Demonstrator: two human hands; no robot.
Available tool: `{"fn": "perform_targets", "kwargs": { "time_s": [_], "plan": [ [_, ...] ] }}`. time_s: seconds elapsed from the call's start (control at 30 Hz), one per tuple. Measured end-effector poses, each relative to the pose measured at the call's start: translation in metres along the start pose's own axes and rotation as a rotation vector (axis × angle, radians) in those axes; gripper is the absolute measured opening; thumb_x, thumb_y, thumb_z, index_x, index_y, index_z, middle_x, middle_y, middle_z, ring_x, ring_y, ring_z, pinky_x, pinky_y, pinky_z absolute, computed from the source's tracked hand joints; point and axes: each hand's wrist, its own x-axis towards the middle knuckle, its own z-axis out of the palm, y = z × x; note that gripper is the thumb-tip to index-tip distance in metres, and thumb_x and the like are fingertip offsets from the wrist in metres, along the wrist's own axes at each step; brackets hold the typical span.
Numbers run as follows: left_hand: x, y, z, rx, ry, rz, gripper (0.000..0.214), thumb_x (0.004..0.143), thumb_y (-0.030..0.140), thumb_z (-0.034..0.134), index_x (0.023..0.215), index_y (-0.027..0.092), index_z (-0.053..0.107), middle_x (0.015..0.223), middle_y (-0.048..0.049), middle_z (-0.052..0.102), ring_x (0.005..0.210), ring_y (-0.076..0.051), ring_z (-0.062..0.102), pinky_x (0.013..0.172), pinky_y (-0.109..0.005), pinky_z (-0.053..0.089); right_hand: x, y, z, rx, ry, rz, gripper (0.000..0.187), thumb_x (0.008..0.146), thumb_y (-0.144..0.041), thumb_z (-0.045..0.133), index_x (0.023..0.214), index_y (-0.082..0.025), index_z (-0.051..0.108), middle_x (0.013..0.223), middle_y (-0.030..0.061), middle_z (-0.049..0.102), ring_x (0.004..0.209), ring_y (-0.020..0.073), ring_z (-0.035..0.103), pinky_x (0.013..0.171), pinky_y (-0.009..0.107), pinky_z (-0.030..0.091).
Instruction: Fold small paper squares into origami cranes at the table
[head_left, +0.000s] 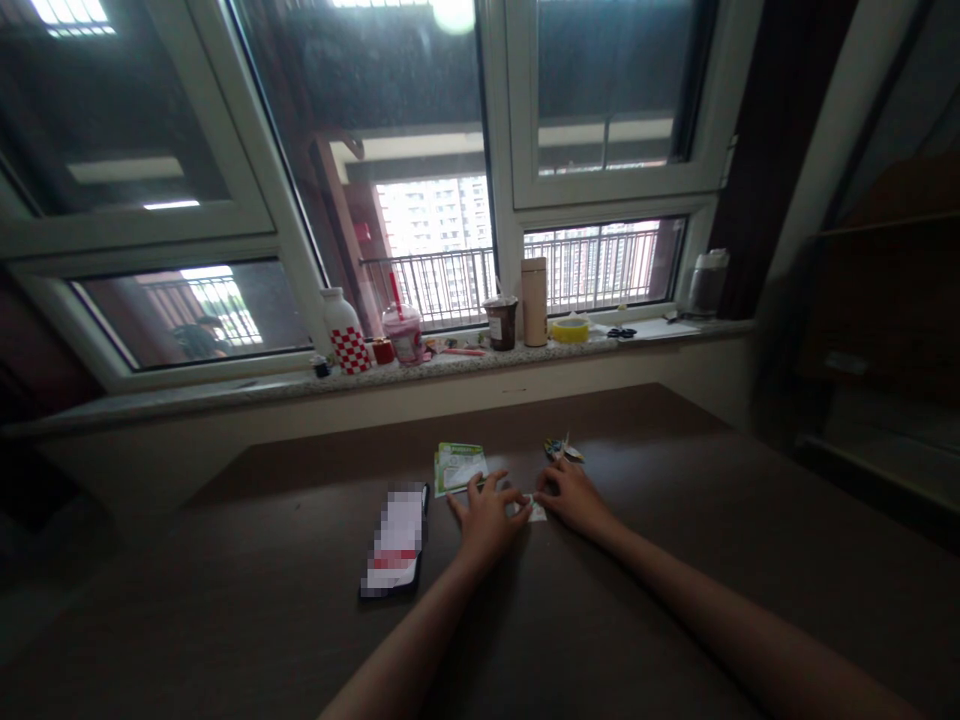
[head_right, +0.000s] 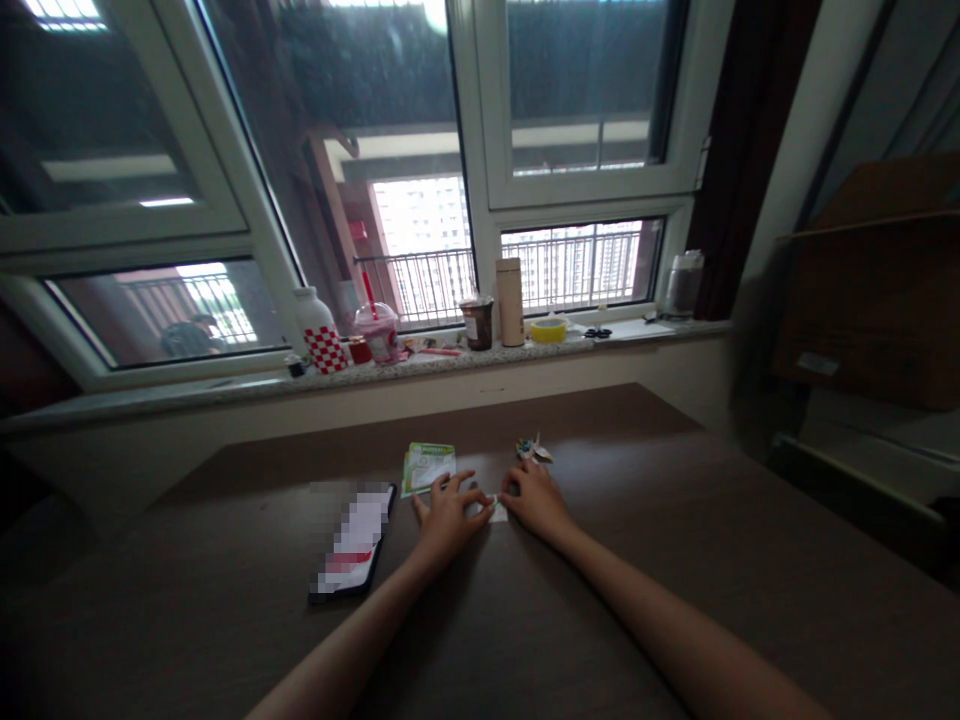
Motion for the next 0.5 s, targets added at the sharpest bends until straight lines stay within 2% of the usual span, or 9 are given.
{"fn": "perform_targets", "kwargs": {
  "time_s": [0.33,0.5],
  "plan": [
    [-0.0002,0.0001,0.0029,-0.002,0.053,0.06,0.014,0.083,0.041,0.066,0.094,0.041,0.074,0.145,0.0042,0.047,0.14,-0.033,0.028,0.108,-0.075,0.006,0.0018,-0.0016,-0.0011,0.009,-0.015,0.031,0.01,0.079,-0.03,0.072,0.085,-0.022,0.07,0.116,0.0091,0.058,0.115,0.0277,0.05,0.097,0.042,0.04],
    [-0.0009,-0.0016,0.002,0.043,0.054,0.077,0.012,0.083,0.044,0.066,0.091,0.043,0.075,0.145,0.0056,0.047,0.139,-0.033,0.029,0.109,-0.075,0.005,0.0,-0.0042,-0.0028,0.029,-0.008,0.048,0.01,0.081,-0.029,0.069,0.088,-0.022,0.071,0.115,0.0092,0.059,0.112,0.0263,0.052,0.096,0.041,0.041]
  ]
}}
